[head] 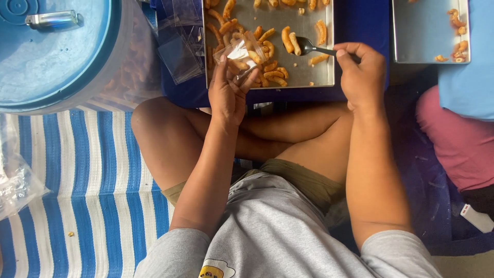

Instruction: A person is sitting on the floor and using a spoon to fill small plastic bags with macaroni-shaped snacks from a metal tray.

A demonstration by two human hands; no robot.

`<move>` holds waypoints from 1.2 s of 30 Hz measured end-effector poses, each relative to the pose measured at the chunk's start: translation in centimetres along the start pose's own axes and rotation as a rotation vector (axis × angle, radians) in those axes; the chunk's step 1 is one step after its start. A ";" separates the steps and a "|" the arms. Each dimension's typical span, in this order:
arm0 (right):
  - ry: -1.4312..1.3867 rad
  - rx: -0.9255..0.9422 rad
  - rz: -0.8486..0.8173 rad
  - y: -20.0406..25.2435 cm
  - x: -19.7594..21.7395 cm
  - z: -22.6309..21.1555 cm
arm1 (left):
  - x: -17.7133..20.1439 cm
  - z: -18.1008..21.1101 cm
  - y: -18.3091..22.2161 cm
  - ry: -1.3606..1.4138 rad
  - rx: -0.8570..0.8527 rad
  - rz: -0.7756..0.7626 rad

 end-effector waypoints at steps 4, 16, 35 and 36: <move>0.008 0.216 -0.081 -0.6 0.7 -4.0 | -1.1 -0.8 -0.1 -0.036 0.005 -0.019; 0.603 0.943 -0.004 -0.4 3.0 -13.9 | -3.1 -4.1 -1.8 0.090 0.117 -0.135; -0.639 -0.434 -0.249 -3.1 -0.7 -2.5 | -4.7 -8.7 -4.6 0.179 0.216 -0.184; -0.742 -0.433 -0.280 -3.2 -0.8 -2.1 | -4.8 -8.7 -4.6 0.174 0.215 -0.181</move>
Point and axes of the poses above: each hand's wrist, its own y-axis away from the middle knuckle, its own x-axis out of the back of the hand, z = x × y, the point moved 3 cm from there along -y, towards the middle knuckle, and after that the axes turned 7 degrees about x, right-handed, at the moved point
